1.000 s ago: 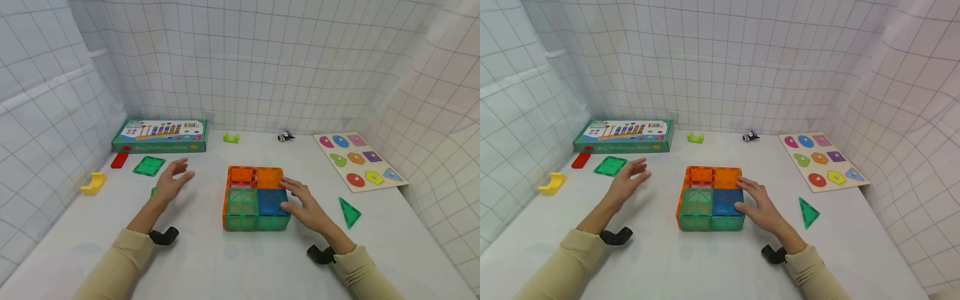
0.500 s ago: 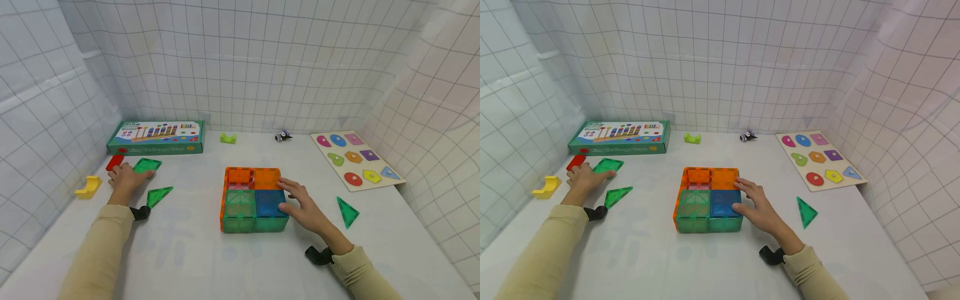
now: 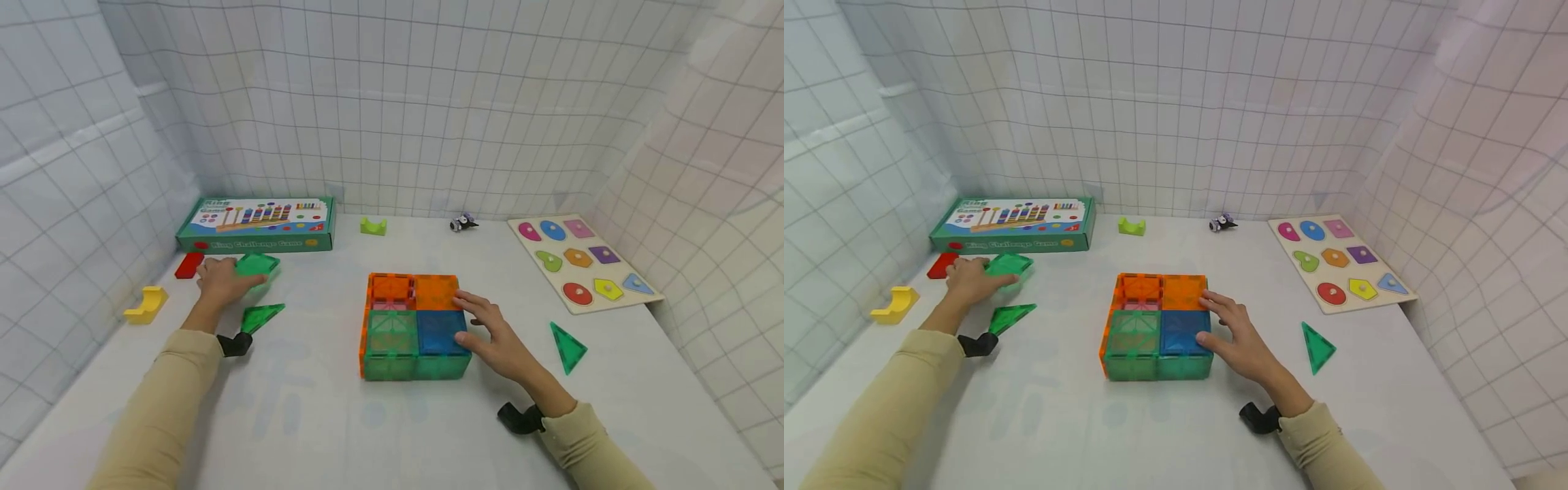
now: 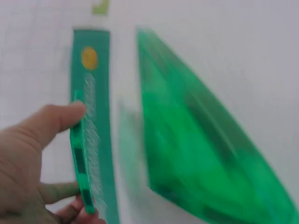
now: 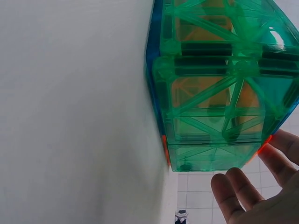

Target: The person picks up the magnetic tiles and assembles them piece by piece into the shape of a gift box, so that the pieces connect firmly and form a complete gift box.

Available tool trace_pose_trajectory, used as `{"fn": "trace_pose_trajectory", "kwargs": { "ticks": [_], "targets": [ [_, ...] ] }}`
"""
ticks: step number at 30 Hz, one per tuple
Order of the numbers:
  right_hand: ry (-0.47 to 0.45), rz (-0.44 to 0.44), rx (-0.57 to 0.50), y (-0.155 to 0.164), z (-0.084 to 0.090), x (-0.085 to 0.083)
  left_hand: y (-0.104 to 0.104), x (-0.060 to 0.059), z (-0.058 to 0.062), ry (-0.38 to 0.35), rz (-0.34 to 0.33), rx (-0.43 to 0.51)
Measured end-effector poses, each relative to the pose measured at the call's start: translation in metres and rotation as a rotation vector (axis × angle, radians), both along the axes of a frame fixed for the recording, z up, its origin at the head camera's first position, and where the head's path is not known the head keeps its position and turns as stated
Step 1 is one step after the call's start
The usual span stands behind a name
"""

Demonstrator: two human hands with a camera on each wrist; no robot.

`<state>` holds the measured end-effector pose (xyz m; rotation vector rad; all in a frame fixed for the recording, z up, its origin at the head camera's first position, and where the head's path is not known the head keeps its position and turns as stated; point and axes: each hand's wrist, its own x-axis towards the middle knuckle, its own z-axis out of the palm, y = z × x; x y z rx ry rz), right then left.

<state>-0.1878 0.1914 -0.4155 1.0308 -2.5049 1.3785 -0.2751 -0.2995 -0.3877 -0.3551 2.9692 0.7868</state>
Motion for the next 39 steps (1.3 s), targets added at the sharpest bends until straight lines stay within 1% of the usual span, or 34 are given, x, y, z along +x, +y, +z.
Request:
{"fn": "trace_pose_trajectory", "kwargs": {
  "ticks": [3, 5, 7, 10, 12, 14, 17, 22, 25, 29, 31, 33, 35, 37, 39],
  "targets": [
    [0.005, -0.001, -0.005, 0.001, 0.001, 0.0, 0.027, 0.003, 0.013, 0.061, -0.16, 0.064],
    [0.006, 0.001, -0.01, 0.001, 0.001, 0.0, 0.049, 0.006, 0.022, 0.09, -0.29, 0.125],
    [0.0, 0.003, -0.015, 0.001, 0.001, 0.0, 0.073, 0.009, 0.029, 0.115, -0.431, 0.182],
    [-0.016, 0.003, -0.018, 0.001, -0.001, 0.0, 0.107, 0.015, 0.036, 0.137, -0.598, 0.249],
    [-0.024, 0.001, -0.015, 0.0, -0.001, 0.0, 0.126, 0.017, 0.039, 0.148, -0.683, 0.268],
    [-0.03, -0.002, -0.017, 0.0, -0.002, 0.0, 0.141, 0.018, 0.041, 0.151, -0.745, 0.262],
    [-0.034, -0.002, -0.025, -0.001, -0.002, 0.0, 0.157, 0.016, 0.039, 0.144, -0.81, 0.235],
    [-0.029, -0.01, -0.027, -0.003, 0.001, 0.003, 0.17, 0.013, 0.036, 0.1, -0.88, 0.203],
    [-0.029, -0.012, -0.033, -0.007, 0.013, 0.01, 0.173, 0.014, 0.036, 0.071, -0.91, 0.213],
    [-0.035, -0.009, -0.039, -0.012, 0.027, 0.019, 0.171, 0.016, 0.035, 0.055, -0.921, 0.252],
    [-0.034, -0.012, -0.036, -0.012, 0.029, 0.02, 0.168, 0.018, 0.034, 0.061, -0.909, 0.282],
    [-0.031, -0.01, -0.033, -0.013, 0.029, 0.02, 0.161, 0.021, 0.033, 0.07, -0.87, 0.329],
    [-0.029, -0.004, -0.035, -0.013, 0.029, 0.019, 0.15, 0.025, 0.033, 0.101, -0.814, 0.369],
    [-0.031, 0.0, -0.038, -0.012, 0.029, 0.019, 0.134, 0.031, 0.033, 0.139, -0.738, 0.401],
    [-0.033, 0.002, -0.04, -0.011, 0.029, 0.019, 0.115, 0.039, 0.033, 0.165, -0.636, 0.405]
  ]
}}
